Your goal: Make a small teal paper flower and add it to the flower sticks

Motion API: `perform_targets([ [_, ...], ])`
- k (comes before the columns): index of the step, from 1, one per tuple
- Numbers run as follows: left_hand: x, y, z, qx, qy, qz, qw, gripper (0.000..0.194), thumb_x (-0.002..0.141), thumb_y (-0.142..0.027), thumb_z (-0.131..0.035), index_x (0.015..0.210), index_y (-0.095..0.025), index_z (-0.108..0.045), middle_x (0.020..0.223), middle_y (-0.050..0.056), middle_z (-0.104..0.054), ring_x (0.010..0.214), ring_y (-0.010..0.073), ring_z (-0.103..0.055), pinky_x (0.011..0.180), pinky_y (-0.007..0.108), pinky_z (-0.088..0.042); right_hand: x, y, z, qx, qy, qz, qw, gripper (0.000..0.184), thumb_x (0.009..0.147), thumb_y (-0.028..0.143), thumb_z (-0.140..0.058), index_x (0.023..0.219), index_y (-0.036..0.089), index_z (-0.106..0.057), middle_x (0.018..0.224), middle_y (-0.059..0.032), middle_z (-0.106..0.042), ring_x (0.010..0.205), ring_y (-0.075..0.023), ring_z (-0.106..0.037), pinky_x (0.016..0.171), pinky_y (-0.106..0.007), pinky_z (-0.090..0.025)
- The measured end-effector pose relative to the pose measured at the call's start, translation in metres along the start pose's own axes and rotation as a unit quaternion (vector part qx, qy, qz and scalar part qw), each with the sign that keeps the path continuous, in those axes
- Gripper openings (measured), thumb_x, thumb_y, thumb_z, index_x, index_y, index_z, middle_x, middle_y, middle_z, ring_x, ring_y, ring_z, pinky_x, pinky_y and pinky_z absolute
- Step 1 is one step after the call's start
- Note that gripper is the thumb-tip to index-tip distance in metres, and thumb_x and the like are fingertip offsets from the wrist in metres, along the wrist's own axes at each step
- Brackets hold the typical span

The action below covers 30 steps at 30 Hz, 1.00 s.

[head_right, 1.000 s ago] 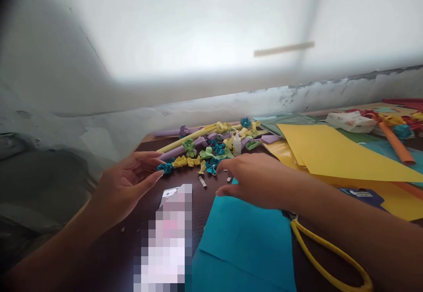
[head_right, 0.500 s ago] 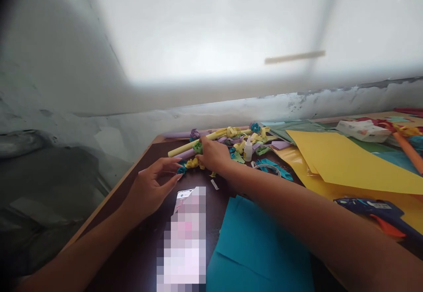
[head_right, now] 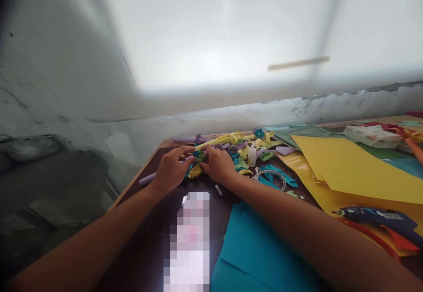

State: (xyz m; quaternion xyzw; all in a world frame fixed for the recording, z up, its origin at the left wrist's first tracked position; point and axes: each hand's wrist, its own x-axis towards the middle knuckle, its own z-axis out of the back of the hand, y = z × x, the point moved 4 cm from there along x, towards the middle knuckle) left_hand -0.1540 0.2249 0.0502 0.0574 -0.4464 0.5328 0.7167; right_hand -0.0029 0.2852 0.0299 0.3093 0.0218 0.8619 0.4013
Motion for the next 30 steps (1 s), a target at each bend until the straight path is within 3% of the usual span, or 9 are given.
perform_targets([
  [3, 0.013, 0.006, -0.011, 0.028, 0.015, -0.042, 0.999, 0.025, 0.100, -0.035, -0.063, 0.117, -0.018, -0.067, 0.119, 0.009, -0.070, 0.100, 0.0213, -0.069, 0.088, 0.043, -0.059, 0.001, -0.003, -0.002, 0.008, -0.001, -0.003, 1.000, 0.035, 0.100, 0.038, -0.063, 0.128, 0.017, -0.061, 0.125, -0.0097, -0.065, 0.104, -0.0231, -0.068, 0.089, -0.044, -0.059],
  [9, 0.010, 0.012, -0.014, 0.024, 0.016, -0.120, 0.992, 0.017, 0.098, -0.031, -0.064, 0.106, -0.018, -0.071, 0.109, 0.007, -0.073, 0.103, 0.0221, -0.069, 0.095, 0.045, -0.056, 0.001, -0.003, -0.003, 0.031, -0.013, -0.008, 0.999, 0.040, 0.090, 0.036, -0.073, 0.126, 0.022, -0.061, 0.107, -0.0059, -0.074, 0.102, -0.0255, -0.069, 0.091, -0.040, -0.049],
  [16, 0.005, 0.017, -0.010, 0.021, -0.004, -0.112, 0.994, 0.010, 0.092, -0.024, -0.069, 0.100, -0.024, -0.075, 0.106, 0.006, -0.076, 0.106, 0.0247, -0.068, 0.100, 0.043, -0.054, 0.001, -0.004, -0.004, 0.037, -0.017, -0.014, 0.999, 0.039, 0.088, 0.035, -0.073, 0.123, 0.025, -0.060, 0.106, -0.0057, -0.076, 0.101, -0.0271, -0.070, 0.085, -0.035, -0.041],
  [30, 0.009, 0.025, -0.019, 0.010, -0.007, -0.066, 0.998, 0.012, 0.088, -0.023, -0.072, 0.099, -0.024, -0.076, 0.113, 0.008, -0.072, 0.114, 0.0274, -0.064, 0.105, 0.048, -0.050, 0.000, -0.004, -0.003, 0.020, -0.021, -0.019, 0.999, 0.036, 0.089, 0.035, -0.072, 0.122, 0.024, -0.062, 0.104, -0.0067, -0.076, 0.103, -0.0278, -0.069, 0.087, -0.036, -0.040],
])
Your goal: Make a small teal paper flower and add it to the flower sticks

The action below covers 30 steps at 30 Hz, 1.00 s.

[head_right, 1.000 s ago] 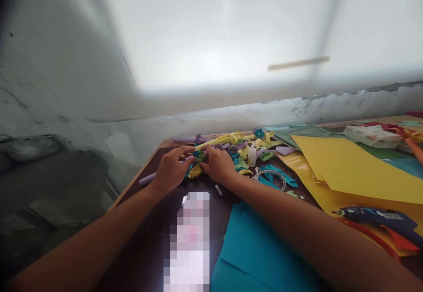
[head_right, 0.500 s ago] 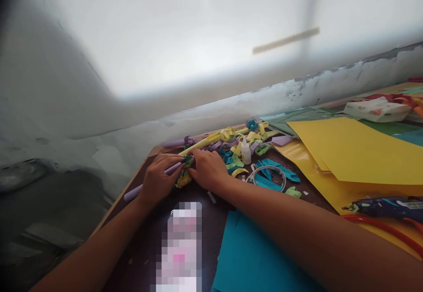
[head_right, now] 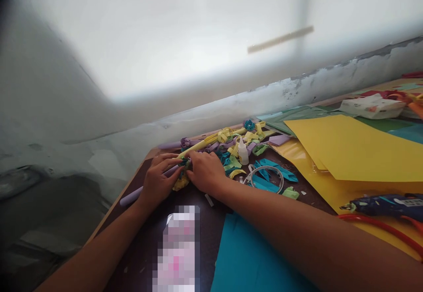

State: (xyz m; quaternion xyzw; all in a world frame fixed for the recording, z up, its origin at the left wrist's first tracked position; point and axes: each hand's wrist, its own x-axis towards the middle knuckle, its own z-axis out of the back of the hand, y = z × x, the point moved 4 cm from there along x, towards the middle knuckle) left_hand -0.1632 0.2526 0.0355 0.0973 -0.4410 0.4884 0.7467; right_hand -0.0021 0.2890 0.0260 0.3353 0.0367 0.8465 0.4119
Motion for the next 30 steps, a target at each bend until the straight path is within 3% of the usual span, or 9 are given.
perform_targets([
  [11, -0.002, -0.002, 0.006, -0.004, 0.004, 0.011, 1.000, 0.015, 0.086, -0.023, -0.072, 0.101, -0.023, -0.071, 0.110, 0.008, -0.072, 0.110, 0.0273, -0.066, 0.102, 0.047, -0.052, -0.001, 0.002, 0.001, -0.002, 0.001, 0.002, 1.000, 0.040, 0.088, 0.033, -0.075, 0.124, 0.023, -0.061, 0.105, -0.0068, -0.077, 0.103, -0.0282, -0.069, 0.089, -0.036, -0.038],
  [15, -0.002, -0.002, 0.010, -0.004, 0.000, 0.007, 1.000, 0.014, 0.089, -0.018, -0.063, 0.101, -0.022, -0.071, 0.109, 0.008, -0.072, 0.109, 0.0263, -0.066, 0.101, 0.045, -0.052, -0.001, 0.002, 0.001, 0.002, 0.001, 0.000, 1.000, 0.040, 0.088, 0.032, -0.075, 0.123, 0.024, -0.060, 0.105, -0.0050, -0.077, 0.104, -0.0273, -0.069, 0.089, -0.036, -0.038],
  [21, -0.003, 0.000, 0.015, 0.010, 0.010, -0.010, 1.000, 0.034, 0.090, -0.008, -0.053, 0.108, -0.024, -0.076, 0.114, 0.008, -0.072, 0.114, 0.0267, -0.064, 0.104, 0.048, -0.051, -0.001, 0.003, 0.002, 0.004, 0.005, -0.002, 1.000, 0.040, 0.087, 0.031, -0.076, 0.123, 0.024, -0.061, 0.105, -0.0038, -0.077, 0.102, -0.0271, -0.069, 0.088, -0.036, -0.038],
  [30, -0.007, 0.002, 0.015, 0.018, 0.033, -0.050, 0.998, 0.033, 0.086, -0.010, -0.066, 0.103, -0.034, -0.082, 0.126, 0.005, -0.072, 0.121, 0.0279, -0.063, 0.105, 0.051, -0.053, -0.001, 0.004, 0.003, 0.009, 0.009, -0.003, 1.000, 0.038, 0.087, 0.029, -0.075, 0.123, 0.024, -0.062, 0.103, -0.0041, -0.077, 0.101, -0.0271, -0.069, 0.088, -0.037, -0.038],
])
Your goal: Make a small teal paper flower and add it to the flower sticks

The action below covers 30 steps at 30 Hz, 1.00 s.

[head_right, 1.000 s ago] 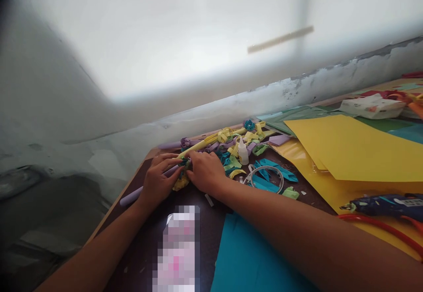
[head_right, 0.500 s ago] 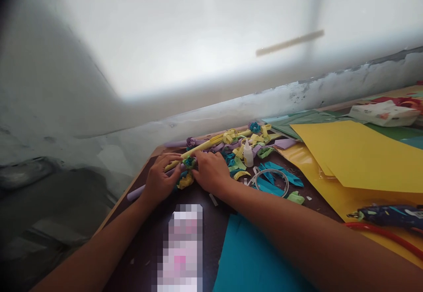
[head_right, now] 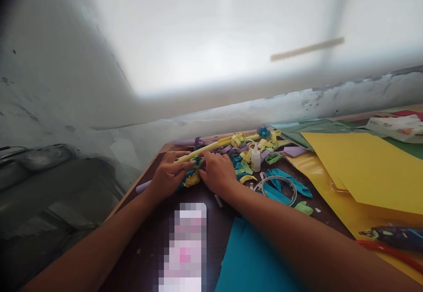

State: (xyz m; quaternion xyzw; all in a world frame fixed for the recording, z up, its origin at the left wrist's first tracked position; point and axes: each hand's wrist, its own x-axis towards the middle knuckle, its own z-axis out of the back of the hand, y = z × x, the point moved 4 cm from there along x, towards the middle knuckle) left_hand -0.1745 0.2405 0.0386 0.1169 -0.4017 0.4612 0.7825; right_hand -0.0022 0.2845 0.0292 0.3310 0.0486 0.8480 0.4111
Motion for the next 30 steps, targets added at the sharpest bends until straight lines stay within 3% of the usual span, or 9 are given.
perform_targets([
  [5, 0.000, 0.002, 0.000, 0.014, 0.001, 0.003, 1.000, 0.029, 0.087, -0.013, -0.067, 0.102, -0.033, -0.082, 0.124, 0.006, -0.072, 0.120, 0.0292, -0.064, 0.105, 0.054, -0.053, 0.000, 0.000, 0.000, 0.000, 0.000, -0.001, 1.000, 0.037, 0.088, 0.028, -0.074, 0.122, 0.024, -0.062, 0.103, -0.0038, -0.077, 0.101, -0.0269, -0.069, 0.087, -0.037, -0.038],
  [15, 0.000, -0.005, -0.002, 0.025, 0.001, 0.015, 1.000, 0.031, 0.088, -0.011, -0.063, 0.109, -0.028, -0.078, 0.122, 0.007, -0.072, 0.120, 0.0280, -0.063, 0.105, 0.050, -0.052, 0.000, 0.000, 0.000, -0.005, -0.005, 0.000, 1.000, 0.036, 0.087, 0.029, -0.075, 0.120, 0.024, -0.062, 0.102, -0.0032, -0.078, 0.099, -0.0272, -0.069, 0.086, -0.036, -0.037],
  [24, 0.007, -0.008, -0.009, 0.034, -0.001, 0.057, 0.998, 0.014, 0.090, -0.023, -0.071, 0.104, -0.019, -0.072, 0.124, 0.009, -0.069, 0.122, 0.0282, -0.060, 0.106, 0.052, -0.048, 0.000, 0.000, -0.002, -0.011, -0.013, 0.007, 1.000, 0.036, 0.088, 0.030, -0.075, 0.120, 0.024, -0.062, 0.102, -0.0039, -0.078, 0.098, -0.0273, -0.069, 0.085, -0.036, -0.036],
  [30, 0.006, -0.006, -0.013, 0.031, 0.011, 0.071, 0.997, 0.018, 0.092, -0.032, -0.071, 0.104, -0.018, -0.071, 0.126, 0.009, -0.067, 0.122, 0.0276, -0.060, 0.105, 0.053, -0.048, 0.000, 0.000, -0.003, -0.015, -0.016, 0.012, 1.000, 0.034, 0.088, 0.029, -0.073, 0.120, 0.024, -0.062, 0.101, -0.0033, -0.078, 0.099, -0.0276, -0.069, 0.085, -0.037, -0.036],
])
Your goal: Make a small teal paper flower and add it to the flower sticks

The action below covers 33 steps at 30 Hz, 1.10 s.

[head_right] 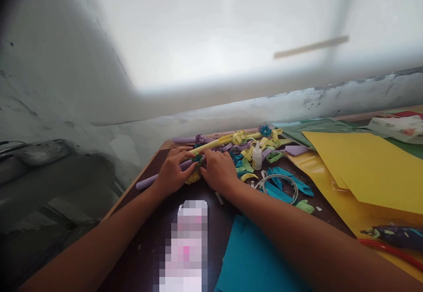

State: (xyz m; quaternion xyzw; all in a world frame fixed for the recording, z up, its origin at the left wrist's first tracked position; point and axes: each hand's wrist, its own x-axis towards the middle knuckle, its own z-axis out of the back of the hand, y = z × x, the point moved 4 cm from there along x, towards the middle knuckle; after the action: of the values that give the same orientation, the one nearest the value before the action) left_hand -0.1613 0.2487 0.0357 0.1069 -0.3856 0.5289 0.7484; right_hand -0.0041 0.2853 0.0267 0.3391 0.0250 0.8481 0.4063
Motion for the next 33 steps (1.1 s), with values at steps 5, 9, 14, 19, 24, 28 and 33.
perform_targets([
  [5, 0.000, 0.000, -0.004, -0.012, 0.010, 0.008, 1.000, 0.020, 0.094, -0.033, -0.069, 0.106, -0.017, -0.071, 0.127, 0.009, -0.067, 0.122, 0.0280, -0.060, 0.105, 0.054, -0.048, 0.000, 0.001, 0.002, -0.004, 0.003, 0.004, 1.000, 0.033, 0.089, 0.029, -0.073, 0.120, 0.024, -0.062, 0.101, -0.0034, -0.077, 0.099, -0.0282, -0.069, 0.085, -0.037, -0.037],
  [9, 0.000, 0.003, -0.006, -0.039, 0.011, 0.011, 0.999, 0.025, 0.096, -0.034, -0.067, 0.114, -0.016, -0.068, 0.128, 0.010, -0.067, 0.118, 0.0272, -0.063, 0.101, 0.051, -0.053, -0.001, 0.001, 0.003, -0.004, 0.008, 0.004, 1.000, 0.036, 0.088, 0.028, -0.074, 0.122, 0.024, -0.062, 0.103, -0.0037, -0.078, 0.101, -0.0278, -0.069, 0.086, -0.037, -0.036],
  [14, 0.000, 0.011, -0.009, -0.049, 0.006, 0.025, 0.998, 0.028, 0.097, -0.034, -0.067, 0.119, -0.017, -0.066, 0.129, 0.011, -0.066, 0.116, 0.0270, -0.065, 0.097, 0.050, -0.055, -0.001, 0.001, 0.002, -0.005, 0.009, 0.001, 1.000, 0.037, 0.088, 0.030, -0.074, 0.123, 0.024, -0.062, 0.104, -0.0041, -0.078, 0.102, -0.0273, -0.069, 0.087, -0.036, -0.036],
  [19, 0.001, 0.014, -0.009, -0.030, 0.001, 0.028, 0.999, 0.027, 0.096, -0.035, -0.067, 0.116, -0.017, -0.068, 0.127, 0.010, -0.067, 0.118, 0.0274, -0.064, 0.101, 0.052, -0.052, 0.000, 0.001, 0.001, -0.008, 0.008, 0.002, 1.000, 0.037, 0.089, 0.030, -0.073, 0.123, 0.024, -0.062, 0.104, -0.0043, -0.078, 0.102, -0.0278, -0.069, 0.086, -0.037, -0.036],
  [24, 0.001, 0.012, -0.006, -0.022, 0.000, 0.026, 0.999, 0.024, 0.096, -0.035, -0.068, 0.111, -0.016, -0.069, 0.126, 0.010, -0.068, 0.118, 0.0273, -0.064, 0.102, 0.052, -0.051, 0.000, 0.001, 0.002, -0.012, 0.006, 0.003, 1.000, 0.037, 0.088, 0.031, -0.073, 0.123, 0.024, -0.062, 0.104, -0.0046, -0.078, 0.102, -0.0283, -0.069, 0.086, -0.038, -0.036],
  [28, 0.000, 0.011, -0.004, -0.030, -0.007, 0.016, 0.999, 0.022, 0.095, -0.035, -0.069, 0.106, -0.017, -0.071, 0.124, 0.009, -0.069, 0.118, 0.0267, -0.063, 0.103, 0.052, -0.051, -0.001, 0.001, 0.002, -0.013, 0.008, 0.005, 1.000, 0.038, 0.089, 0.032, -0.073, 0.124, 0.024, -0.062, 0.105, -0.0054, -0.078, 0.102, -0.0282, -0.069, 0.087, -0.038, -0.037],
  [33, -0.003, 0.014, -0.005, -0.031, -0.018, 0.013, 0.999, 0.022, 0.095, -0.036, -0.068, 0.107, -0.017, -0.071, 0.123, 0.009, -0.069, 0.116, 0.0259, -0.064, 0.102, 0.051, -0.051, -0.001, 0.000, 0.001, -0.015, 0.009, 0.003, 1.000, 0.038, 0.089, 0.033, -0.073, 0.124, 0.023, -0.062, 0.107, -0.0065, -0.078, 0.102, -0.0286, -0.069, 0.088, -0.038, -0.037],
])
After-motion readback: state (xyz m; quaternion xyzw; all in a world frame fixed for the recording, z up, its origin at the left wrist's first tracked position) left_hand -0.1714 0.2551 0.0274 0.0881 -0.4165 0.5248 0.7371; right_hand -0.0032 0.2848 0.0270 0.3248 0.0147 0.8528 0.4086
